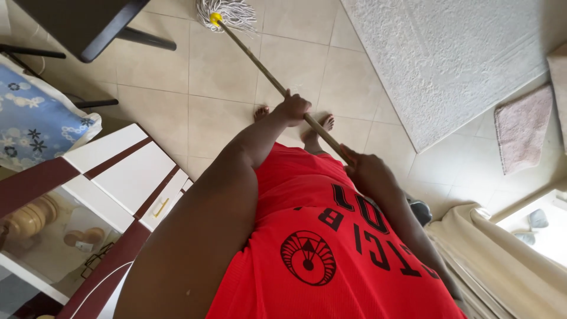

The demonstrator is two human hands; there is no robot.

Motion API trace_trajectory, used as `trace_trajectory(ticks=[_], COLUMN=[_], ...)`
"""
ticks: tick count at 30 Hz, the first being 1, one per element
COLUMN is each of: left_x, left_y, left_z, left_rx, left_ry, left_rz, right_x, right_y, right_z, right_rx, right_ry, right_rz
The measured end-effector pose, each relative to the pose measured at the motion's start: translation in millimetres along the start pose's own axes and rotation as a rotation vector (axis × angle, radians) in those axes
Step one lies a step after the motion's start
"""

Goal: Mopping the tiled floor in a home office area around furniture.

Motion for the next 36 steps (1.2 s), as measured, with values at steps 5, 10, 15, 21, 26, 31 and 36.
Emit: trace_trajectory(ticks=[5, 10, 15, 21, 26, 31, 36], left_x=[66.9, 145.1, 153.5, 78.8, -6.3, -16.8, 58.6], left_y=[43.0, 50.8, 53.9, 41.3, 77.0, 85.4, 15.3], left_z=[20.8, 69.5, 67.2, 53.1, 35.2, 64.7, 107.6], left_rx=[-0.094, -0.125, -0.008, 0.109, 0.071, -0.03, 0.193], left_ry=[0.021, 0.214, 0.306, 0.163, 0.127, -0.027, 0.094], left_rz=[0.012, 0.091, 0.077, -0.148, -0.326, -0.474, -0.277], right_x=[17.7, 75.1, 77.1, 69.7, 22.3, 22.4, 85.6], right_y=[54.9, 117.3, 116.6, 28.2, -31.6, -35.7, 23.8], right_z=[9.2, 0.1, -27.2, -14.2, 26.0, 52.6, -17.5], right_rx=[-0.117, -0.171, -0.204, -0.011, -0.055, -0.171, -0.104], right_ry=[-0.018, 0.075, 0.05, 0.084, 0.147, 0.232, 0.306], right_rz=[0.118, 0.232, 0.342, -0.062, -0.169, -0.382, -0.198])
Point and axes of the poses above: each hand's wrist, its own y-axis away from the middle knuckle, its own z-axis out of the palm, x = y × z, the point moved 7 cm from there along -y, towards the middle knuckle, and after that the axes turned 4 degrees about y, right-handed, at the moved point
